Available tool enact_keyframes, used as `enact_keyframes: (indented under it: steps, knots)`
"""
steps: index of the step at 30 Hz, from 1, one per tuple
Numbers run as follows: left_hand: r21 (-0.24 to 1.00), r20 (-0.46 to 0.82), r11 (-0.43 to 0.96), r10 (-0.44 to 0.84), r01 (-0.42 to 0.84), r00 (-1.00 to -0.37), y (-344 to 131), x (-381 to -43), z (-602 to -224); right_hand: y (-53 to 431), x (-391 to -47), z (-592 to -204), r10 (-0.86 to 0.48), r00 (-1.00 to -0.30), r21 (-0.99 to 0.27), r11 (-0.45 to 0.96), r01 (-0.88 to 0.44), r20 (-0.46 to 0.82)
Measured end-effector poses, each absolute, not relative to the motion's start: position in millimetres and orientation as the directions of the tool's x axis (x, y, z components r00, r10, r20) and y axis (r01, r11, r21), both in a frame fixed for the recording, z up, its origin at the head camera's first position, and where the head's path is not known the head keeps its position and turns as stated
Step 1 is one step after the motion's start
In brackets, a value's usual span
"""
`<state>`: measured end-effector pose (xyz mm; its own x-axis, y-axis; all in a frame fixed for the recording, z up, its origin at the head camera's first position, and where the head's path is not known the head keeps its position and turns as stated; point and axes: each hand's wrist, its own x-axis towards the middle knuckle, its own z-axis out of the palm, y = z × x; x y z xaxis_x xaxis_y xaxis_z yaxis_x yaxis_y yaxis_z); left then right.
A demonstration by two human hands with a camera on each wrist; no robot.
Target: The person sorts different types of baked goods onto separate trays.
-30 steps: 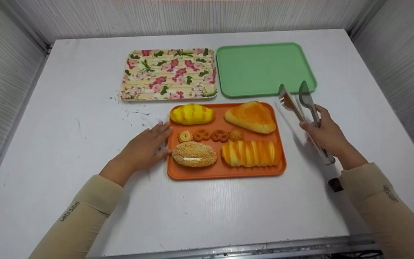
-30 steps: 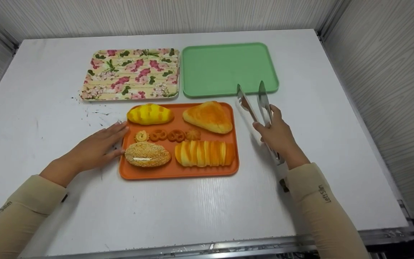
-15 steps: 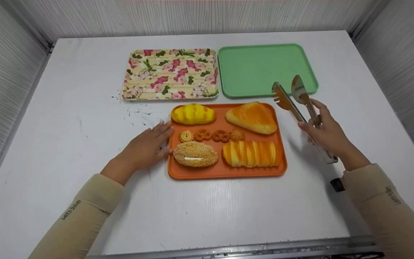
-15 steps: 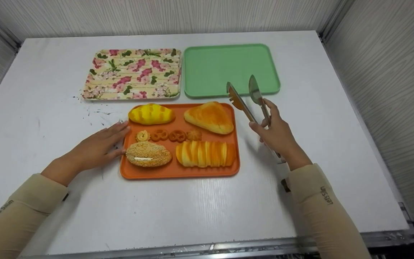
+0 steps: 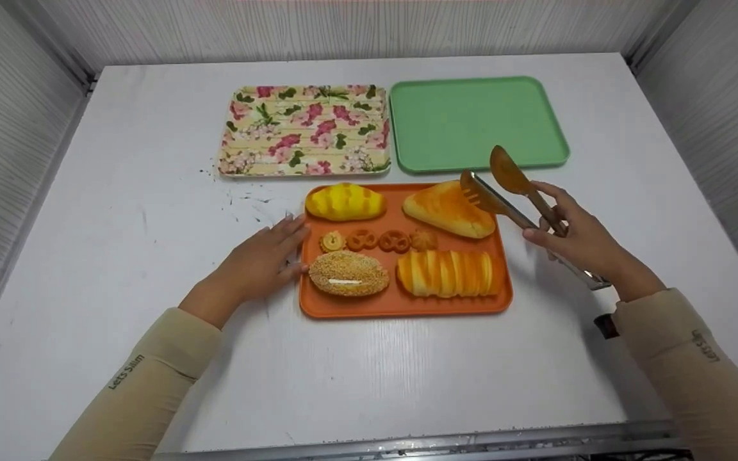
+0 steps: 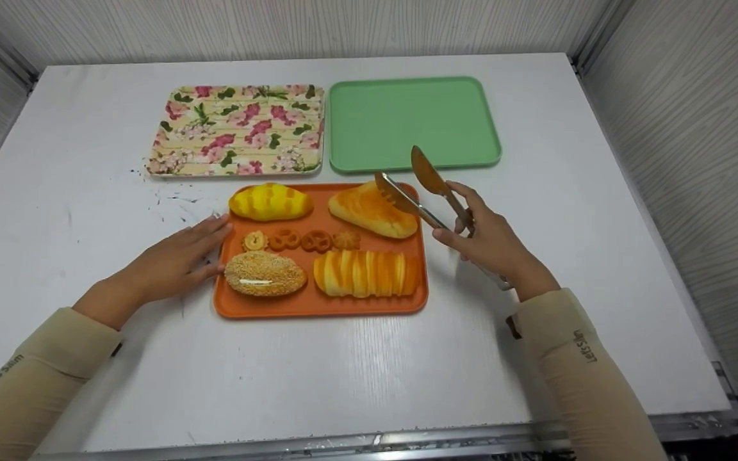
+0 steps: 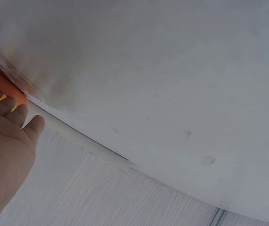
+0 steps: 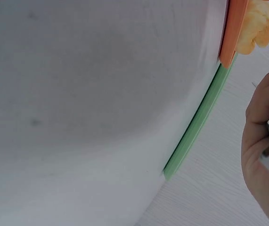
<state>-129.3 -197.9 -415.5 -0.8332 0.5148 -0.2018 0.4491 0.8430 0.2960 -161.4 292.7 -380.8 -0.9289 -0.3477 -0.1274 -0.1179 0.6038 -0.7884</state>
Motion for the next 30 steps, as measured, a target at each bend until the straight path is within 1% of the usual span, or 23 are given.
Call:
enact_keyframes:
  steps: [8,14,24,30]
  knots:
    - [0.307,-0.203,0.844,0.509,0.439,-0.836,-197.5,-129.3,-414.6,288.7,-163.2,-380.5,-0.422,-0.899,-0.748,0.633,-0.198,-0.119]
    - [0.309,-0.202,0.846,0.504,0.434,-0.84,-197.4,-128.4,-414.6,283.5,-163.4,-384.0,-0.463,-0.88,-0.743,0.626,-0.239,-0.108]
    - [0.313,-0.211,0.848,0.501,0.428,-0.839,-196.6,-128.5,-414.1,273.9,-163.7,-388.5,-0.466,-0.872,-0.732,0.645,-0.217,-0.152]
    - [0.31,-0.214,0.85,0.5,0.427,-0.839,-196.8,-129.1,-414.9,271.5,-163.1,-391.3,-0.457,-0.877,-0.719,0.659,-0.22,-0.15]
